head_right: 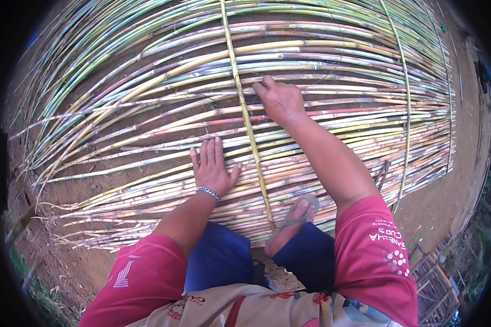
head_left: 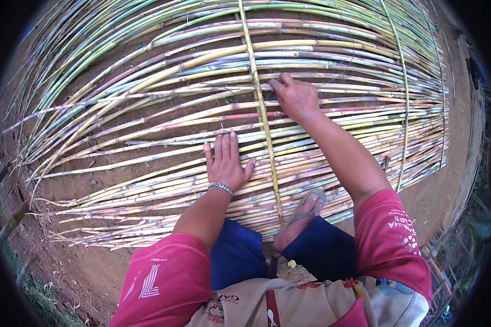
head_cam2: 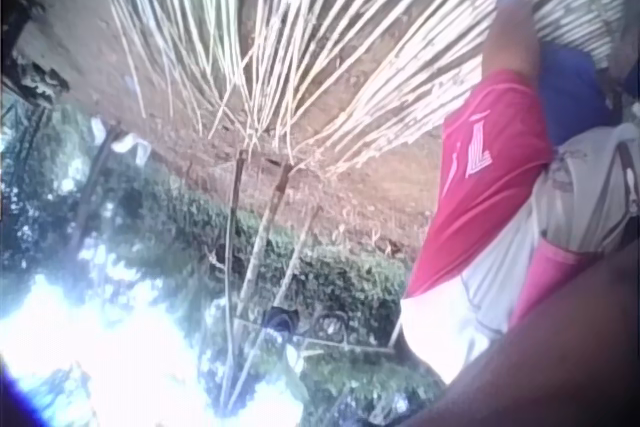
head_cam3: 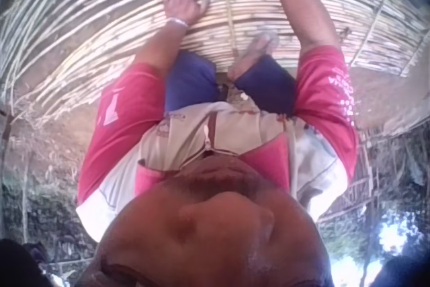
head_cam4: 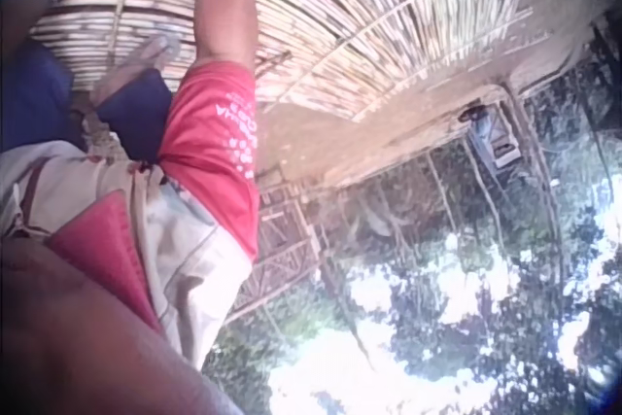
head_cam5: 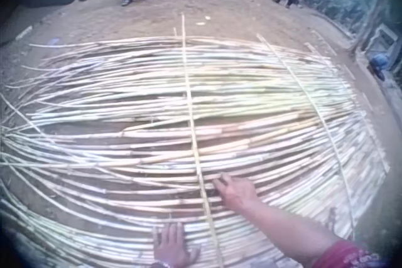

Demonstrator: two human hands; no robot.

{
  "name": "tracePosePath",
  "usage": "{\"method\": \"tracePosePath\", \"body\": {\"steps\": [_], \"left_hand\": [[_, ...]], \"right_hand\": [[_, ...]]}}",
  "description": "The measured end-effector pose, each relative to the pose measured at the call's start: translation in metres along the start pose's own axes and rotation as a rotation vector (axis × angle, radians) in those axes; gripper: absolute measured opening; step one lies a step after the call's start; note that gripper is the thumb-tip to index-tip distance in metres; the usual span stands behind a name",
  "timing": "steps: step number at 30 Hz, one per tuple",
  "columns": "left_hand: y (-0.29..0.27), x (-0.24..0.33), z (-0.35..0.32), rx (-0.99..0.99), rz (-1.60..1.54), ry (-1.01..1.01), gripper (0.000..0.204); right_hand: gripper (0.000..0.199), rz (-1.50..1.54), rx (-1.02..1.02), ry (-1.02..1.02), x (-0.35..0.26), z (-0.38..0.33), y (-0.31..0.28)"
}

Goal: The person sits on the ground and weaves thin bamboo strips into a larger bamboo mat structure. They use their hands to interlace the strips and a metal tool to tighten the weave and secure the structure.

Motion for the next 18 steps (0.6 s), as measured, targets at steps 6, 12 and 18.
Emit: {"method": "tracePosePath", "body": {"steps": [6,12,18], "left_hand": [[0.000,0.001,0.000,-0.005,0.022,-0.004,0.095],[-0.006,0.001,0.000,0.028,0.056,-0.013,0.093],[-0.005,0.003,0.000,0.041,0.043,-0.004,0.092]], "right_hand": [[0.013,0.041,-0.100,0.155,-0.004,0.004,0.009],[0.020,0.120,-0.476,0.280,-0.001,0.024,-0.004],[0.033,0.229,-0.694,0.341,0.011,0.029,-0.005]]}}
Point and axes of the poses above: each hand's wrist, its own z-axis towards the middle knuckle, its own y-axis out of the palm, x = y × z, the point moved 6 cm from there along z, towards the middle knuckle, and after that the axes turned 14 degrees about z, right-handed, at the moved point
